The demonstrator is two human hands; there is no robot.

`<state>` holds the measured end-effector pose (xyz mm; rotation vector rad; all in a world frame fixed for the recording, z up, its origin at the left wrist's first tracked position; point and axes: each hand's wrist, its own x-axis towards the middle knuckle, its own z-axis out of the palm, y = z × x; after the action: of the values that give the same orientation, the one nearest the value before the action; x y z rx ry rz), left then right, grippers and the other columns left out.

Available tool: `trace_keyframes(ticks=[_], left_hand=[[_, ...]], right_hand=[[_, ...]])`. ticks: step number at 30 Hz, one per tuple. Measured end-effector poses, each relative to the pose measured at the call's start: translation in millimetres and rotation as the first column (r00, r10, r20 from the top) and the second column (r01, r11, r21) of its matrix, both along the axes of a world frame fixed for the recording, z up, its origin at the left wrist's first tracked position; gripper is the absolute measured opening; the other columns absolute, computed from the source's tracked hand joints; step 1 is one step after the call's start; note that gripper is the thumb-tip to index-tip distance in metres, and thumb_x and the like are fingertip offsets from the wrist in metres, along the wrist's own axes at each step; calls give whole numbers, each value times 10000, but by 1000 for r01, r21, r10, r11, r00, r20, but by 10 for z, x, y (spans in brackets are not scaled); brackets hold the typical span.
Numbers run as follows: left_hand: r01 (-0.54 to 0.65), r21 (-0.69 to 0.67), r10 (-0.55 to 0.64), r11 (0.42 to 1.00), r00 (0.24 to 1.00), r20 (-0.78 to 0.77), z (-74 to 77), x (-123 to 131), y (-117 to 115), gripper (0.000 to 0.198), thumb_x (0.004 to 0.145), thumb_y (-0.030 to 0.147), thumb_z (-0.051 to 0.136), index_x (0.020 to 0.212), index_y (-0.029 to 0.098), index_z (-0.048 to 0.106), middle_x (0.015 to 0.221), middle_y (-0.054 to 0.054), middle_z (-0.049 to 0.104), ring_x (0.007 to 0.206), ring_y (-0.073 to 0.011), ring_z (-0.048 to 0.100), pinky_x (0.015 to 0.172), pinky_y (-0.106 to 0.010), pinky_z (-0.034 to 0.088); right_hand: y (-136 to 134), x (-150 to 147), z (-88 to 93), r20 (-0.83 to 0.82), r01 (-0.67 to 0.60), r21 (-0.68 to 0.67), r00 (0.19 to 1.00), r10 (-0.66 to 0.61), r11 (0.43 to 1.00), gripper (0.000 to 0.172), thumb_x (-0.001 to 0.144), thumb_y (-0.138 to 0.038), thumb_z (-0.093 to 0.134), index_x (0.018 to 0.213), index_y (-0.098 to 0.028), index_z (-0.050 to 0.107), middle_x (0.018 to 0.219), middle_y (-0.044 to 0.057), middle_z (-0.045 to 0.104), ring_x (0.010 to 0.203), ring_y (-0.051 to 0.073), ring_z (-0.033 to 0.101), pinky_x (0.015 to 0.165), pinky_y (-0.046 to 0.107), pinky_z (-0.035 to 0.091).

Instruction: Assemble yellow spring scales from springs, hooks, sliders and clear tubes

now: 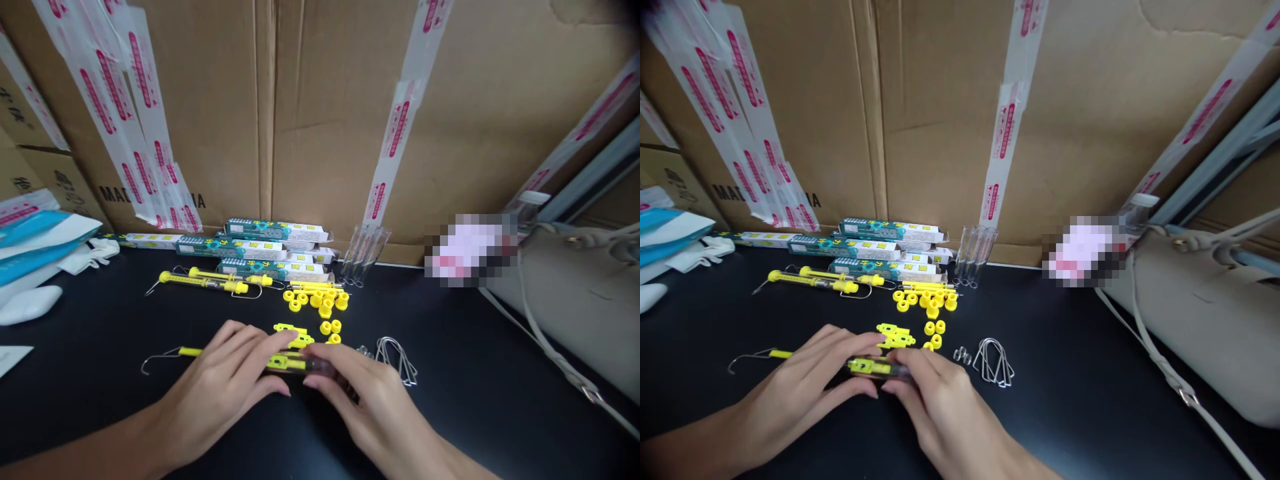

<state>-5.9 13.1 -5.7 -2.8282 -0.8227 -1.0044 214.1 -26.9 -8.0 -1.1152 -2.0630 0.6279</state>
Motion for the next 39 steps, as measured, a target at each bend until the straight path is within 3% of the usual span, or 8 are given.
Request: trace_keyframes(ticks=[7,11,16,18,24,30,35,39], left_hand=[[-135,283,145,950,989,-14,199,-261,282,545,855,430,737,1279,155,534,1137,-108,713,1036,-294,655,930,-425,419],[-144,-96,158,985,976,152,195,-316,354,474,862,392,685,1265,202,524,1143,-82,680,974,-241,665,872,-377,523],[104,-563,52,820,966,253,24,-171,174,405,828,354,739,1185,245,581,931,-2,698,633,-111,647,499,-163,523],[141,-586,-13,798,976,218,-7,-113,87,432,787,354,793,1174,260,625,899,13,707,525,-78,604,426,-143,473],[62,-454,80,889,955,286,61,-72,59,149,851,239,722,999,253,730,851,21,753,663,-124,698,676,-205,564],[26,-497,115,867,961,250,92,-102,107,143,824,243,723,965,242,752,778,21,752,563,-109,650,519,-183,488],[-1,-563,151,827,963,221,69,-98,131,142,808,298,738,922,217,765,702,20,739,438,-76,535,433,-176,412],[-25,-628,202,778,956,211,48,-101,158,183,813,338,734,933,202,764,695,3,747,483,-110,608,480,-192,484]], right_hand=[[53,201,95,-130,221,-120,963,-236,968,160,979,-291,547,1098,-260,648,858,-10,698,675,140,638,612,227,502],[82,239,90,-184,235,-227,942,-279,945,192,969,-346,552,1112,-265,651,818,-12,678,578,127,564,548,230,464],[53,152,46,-186,122,-277,966,-178,953,157,928,-308,620,1064,-275,690,883,-11,713,703,141,631,623,222,488],[30,119,30,-186,90,-259,972,-141,962,157,918,-289,632,1061,-274,694,957,-5,732,772,151,664,685,230,510],[46,134,45,-266,167,-328,928,-261,930,379,785,-346,779,1143,-257,692,847,6,732,700,181,676,694,293,574],[109,192,158,-434,79,-483,843,-317,872,248,754,-369,796,950,-216,793,708,5,718,518,103,590,507,208,529],[180,231,252,-485,-54,-636,804,-344,770,363,652,-436,866,880,-161,801,554,-15,664,470,89,566,508,208,524],[225,298,304,-403,54,-577,849,-342,815,374,665,-494,840,805,-151,791,616,23,704,534,129,626,561,252,558]])
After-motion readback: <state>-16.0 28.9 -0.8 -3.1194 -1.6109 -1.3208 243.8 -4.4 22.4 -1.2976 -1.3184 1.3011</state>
